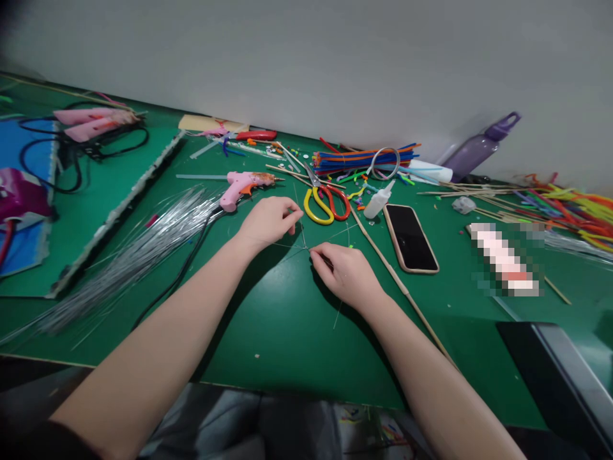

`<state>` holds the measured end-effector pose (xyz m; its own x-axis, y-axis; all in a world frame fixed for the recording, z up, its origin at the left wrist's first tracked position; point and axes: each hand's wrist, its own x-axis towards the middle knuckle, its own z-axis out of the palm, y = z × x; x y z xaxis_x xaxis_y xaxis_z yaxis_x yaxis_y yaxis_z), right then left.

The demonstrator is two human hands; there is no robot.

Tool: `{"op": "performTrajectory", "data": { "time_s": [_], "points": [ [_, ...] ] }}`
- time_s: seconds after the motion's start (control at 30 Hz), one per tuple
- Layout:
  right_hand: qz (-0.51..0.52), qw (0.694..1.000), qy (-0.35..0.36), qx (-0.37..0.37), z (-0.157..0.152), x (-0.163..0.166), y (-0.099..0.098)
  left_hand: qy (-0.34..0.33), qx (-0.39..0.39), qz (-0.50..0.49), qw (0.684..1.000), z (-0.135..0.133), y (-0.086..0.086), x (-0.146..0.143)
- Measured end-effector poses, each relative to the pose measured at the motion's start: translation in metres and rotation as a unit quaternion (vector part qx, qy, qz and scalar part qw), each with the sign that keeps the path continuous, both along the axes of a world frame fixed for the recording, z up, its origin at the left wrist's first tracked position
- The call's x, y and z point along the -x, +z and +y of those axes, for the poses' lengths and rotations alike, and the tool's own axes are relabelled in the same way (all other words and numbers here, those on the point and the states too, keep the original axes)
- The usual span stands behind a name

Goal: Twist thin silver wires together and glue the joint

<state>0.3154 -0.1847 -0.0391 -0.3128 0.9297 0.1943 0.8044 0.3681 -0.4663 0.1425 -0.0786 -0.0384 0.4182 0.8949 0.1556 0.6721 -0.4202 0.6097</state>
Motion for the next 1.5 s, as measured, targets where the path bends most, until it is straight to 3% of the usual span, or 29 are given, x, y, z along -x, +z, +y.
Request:
{"op": "performTrajectory", "data": {
  "time_s": [0.97, 1.13, 1.37, 1.5],
  "points": [
    [0.017, 0.998, 0.027, 0.061, 0.003, -0.011, 0.012, -0.021, -0.03, -0.053, 0.998, -0.003, 0.0, -0.003],
    [0.017, 0.998, 0.033, 0.045, 0.003, -0.018, 0.014, -0.015, -0.021, -0.048, 0.998, -0.001, -0.002, -0.004],
    [-0.005, 0.996, 0.067, 0.064, 0.004, -0.028, 0.025, -0.025, -0.008, -0.057, 0.998, 0.0, -0.003, -0.003],
    [0.036, 0.994, 0.068, 0.08, 0.003, -0.038, 0.034, -0.031, -0.009, -0.06, 0.998, 0.001, -0.005, -0.003]
  ]
}}
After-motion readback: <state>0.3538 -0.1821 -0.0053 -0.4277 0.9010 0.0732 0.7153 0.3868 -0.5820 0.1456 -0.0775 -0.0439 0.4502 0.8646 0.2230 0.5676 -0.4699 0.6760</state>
